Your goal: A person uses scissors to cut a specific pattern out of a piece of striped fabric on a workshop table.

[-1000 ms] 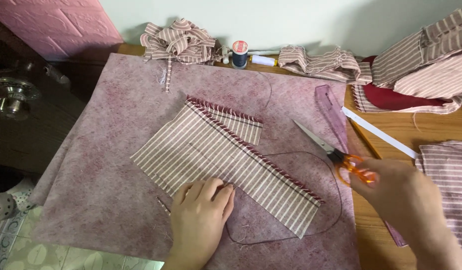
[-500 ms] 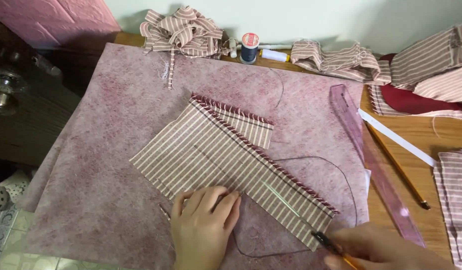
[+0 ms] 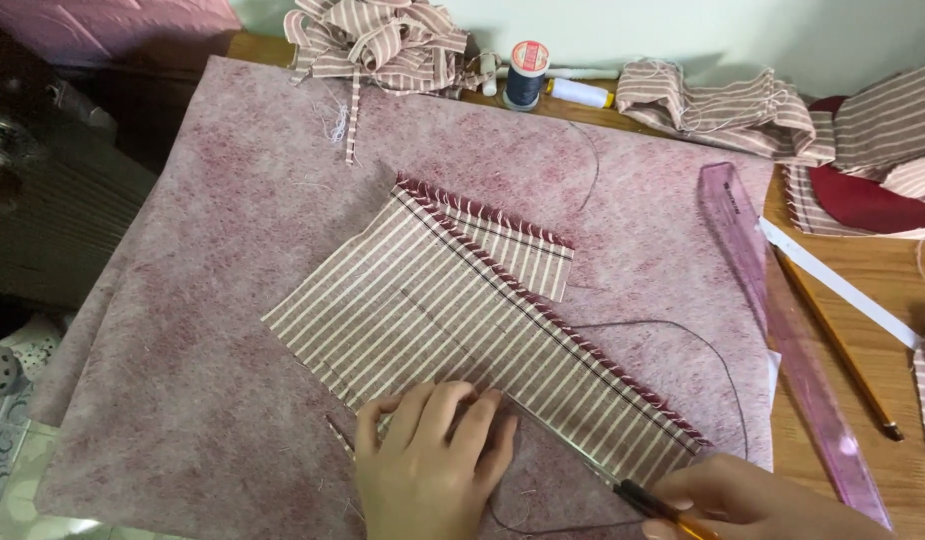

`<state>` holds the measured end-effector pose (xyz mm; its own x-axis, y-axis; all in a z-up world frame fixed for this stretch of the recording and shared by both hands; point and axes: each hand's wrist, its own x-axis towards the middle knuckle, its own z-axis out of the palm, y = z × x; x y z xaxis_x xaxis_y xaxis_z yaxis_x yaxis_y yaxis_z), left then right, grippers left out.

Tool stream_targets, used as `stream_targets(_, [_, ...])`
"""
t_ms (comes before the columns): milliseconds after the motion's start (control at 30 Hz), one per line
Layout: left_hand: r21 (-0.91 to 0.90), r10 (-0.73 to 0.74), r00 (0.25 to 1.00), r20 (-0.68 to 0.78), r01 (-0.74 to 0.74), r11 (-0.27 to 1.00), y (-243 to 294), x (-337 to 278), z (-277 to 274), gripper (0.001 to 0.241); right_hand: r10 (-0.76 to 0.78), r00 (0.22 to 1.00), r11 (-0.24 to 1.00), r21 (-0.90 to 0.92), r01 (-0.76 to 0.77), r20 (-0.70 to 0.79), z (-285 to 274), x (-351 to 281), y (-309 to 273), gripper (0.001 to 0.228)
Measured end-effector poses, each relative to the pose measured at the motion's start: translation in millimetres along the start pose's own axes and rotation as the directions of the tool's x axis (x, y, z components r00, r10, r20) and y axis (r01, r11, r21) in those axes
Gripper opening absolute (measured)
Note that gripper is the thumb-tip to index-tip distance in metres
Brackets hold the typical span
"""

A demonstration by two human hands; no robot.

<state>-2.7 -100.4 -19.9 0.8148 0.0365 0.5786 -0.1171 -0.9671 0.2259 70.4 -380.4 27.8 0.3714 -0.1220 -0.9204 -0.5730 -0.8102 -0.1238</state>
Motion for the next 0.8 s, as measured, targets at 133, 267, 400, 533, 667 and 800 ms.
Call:
stream_targets(133, [0.015,-0.036,0.999,0.003,0.036,0.999,2,-2,4,0.011,0.011,0.997,0.944,0.329,0.015,-0.077,2,3,14,0.025])
stream_targets(267, [0.020,-0.013,0.999,-0.032,0.013,1.000,2,1,4,0.008,-0.028,0.999,0.993,0.112,0.024,0.038,-19,26,30,0.035])
stream_targets(400, [-0.021,-0.014,0.999,-0.037,0.013,1.000,-1,-1,8,0.009,0.058,0.998,0.991,-0.124,-0.059,-0.010,-26,-3,6,0.039])
stream_targets(533, [-0.041,-0.020,0.996,-0.087,0.017,0.999,-1,-3,10,0.015,-0.055,0.983,0.998,0.044,0.048,0.174,-20,33,21,0.035])
stream_targets(667, [-0.066,-0.034,0.997,-0.068,0.029,0.997,-2,-4,11,0.010,0.087,0.995,0.996,-0.036,-0.085,0.054,-14,9,-11,0.036])
stream_targets(800, [-0.045,-0.013,0.999,-0.048,0.010,0.999,-5,-3,11,0.008,0.049,0.999,0.984,-0.172,-0.044,0.025,-11,-2,-18,0.041])
